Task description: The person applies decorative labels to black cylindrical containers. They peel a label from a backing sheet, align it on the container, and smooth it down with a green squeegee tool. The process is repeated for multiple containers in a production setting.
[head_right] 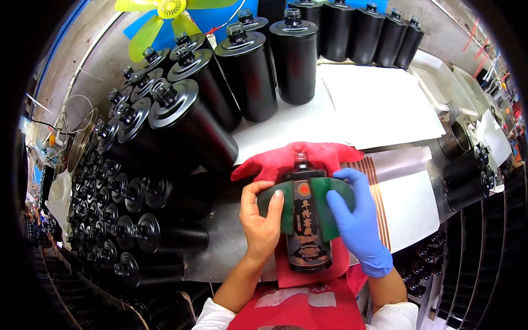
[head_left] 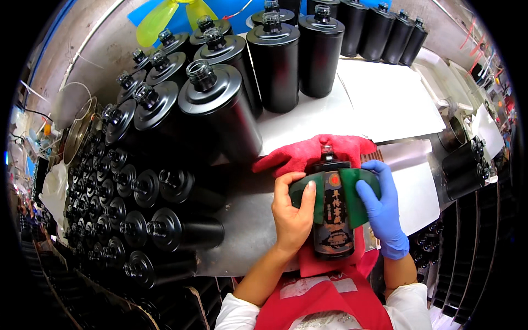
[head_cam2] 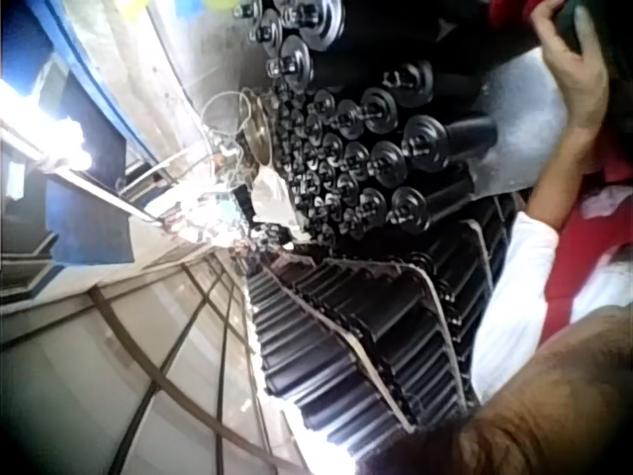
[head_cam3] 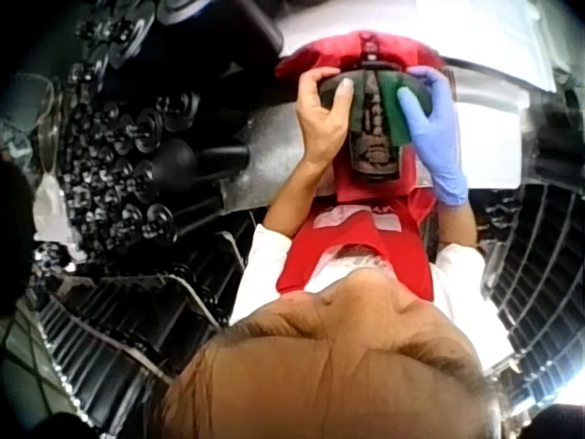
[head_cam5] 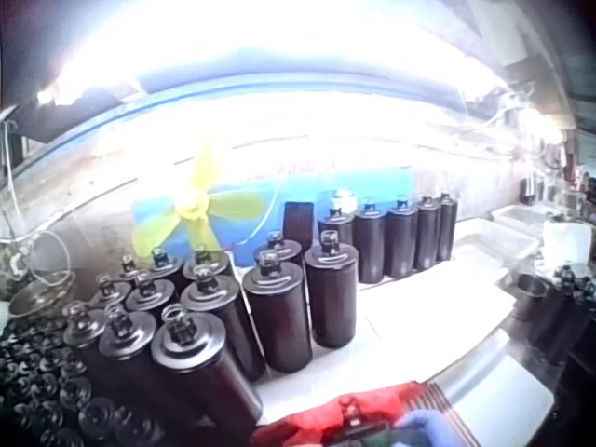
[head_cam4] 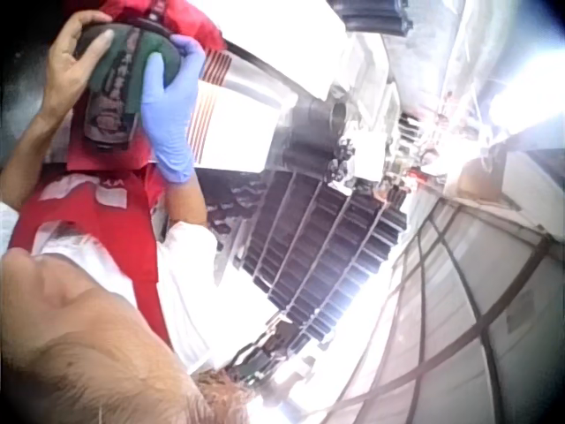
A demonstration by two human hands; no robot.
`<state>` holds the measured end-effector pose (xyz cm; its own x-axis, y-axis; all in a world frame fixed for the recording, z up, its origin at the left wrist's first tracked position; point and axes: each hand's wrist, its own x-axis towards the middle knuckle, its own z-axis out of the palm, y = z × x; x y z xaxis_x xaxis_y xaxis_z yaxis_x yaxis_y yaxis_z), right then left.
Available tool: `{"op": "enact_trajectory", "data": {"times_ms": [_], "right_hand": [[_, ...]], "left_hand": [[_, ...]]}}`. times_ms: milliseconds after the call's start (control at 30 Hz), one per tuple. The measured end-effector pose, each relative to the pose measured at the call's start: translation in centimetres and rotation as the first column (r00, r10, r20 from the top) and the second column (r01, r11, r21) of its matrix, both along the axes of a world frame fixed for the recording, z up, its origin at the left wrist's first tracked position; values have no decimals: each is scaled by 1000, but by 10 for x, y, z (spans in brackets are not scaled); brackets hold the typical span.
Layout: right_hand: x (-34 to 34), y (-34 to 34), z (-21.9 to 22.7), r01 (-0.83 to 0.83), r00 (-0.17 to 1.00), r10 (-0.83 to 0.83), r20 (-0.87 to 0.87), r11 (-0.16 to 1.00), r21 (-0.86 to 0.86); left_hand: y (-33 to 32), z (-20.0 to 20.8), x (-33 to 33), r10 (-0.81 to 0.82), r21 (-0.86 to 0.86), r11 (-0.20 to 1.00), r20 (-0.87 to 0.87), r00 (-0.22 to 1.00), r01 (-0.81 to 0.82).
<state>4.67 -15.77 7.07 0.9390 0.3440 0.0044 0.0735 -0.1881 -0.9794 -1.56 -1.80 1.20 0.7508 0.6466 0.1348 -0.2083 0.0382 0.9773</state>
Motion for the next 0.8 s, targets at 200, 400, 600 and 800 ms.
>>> {"op": "enact_trajectory", "data": {"times_ms": [200,400,600,800], "right_hand": [[8,-19,-50,198,895,-35,-444,925,326],[13,-42,-58,199,957,-164,-241,971,130],[-24,-4,9,-30,941,125,314,956,-292],[-12,-43,-49,61,952,-4,-306,983,176]], "left_hand": [[-4,-30,-6,42,-338,941,22,999,-32],[6,-42,-18,83,-194,976,-105,991,-102],[-23,19,-24,57,368,929,-41,998,-38],[-20,-22,-38,88,72,994,-76,993,-82]]}}
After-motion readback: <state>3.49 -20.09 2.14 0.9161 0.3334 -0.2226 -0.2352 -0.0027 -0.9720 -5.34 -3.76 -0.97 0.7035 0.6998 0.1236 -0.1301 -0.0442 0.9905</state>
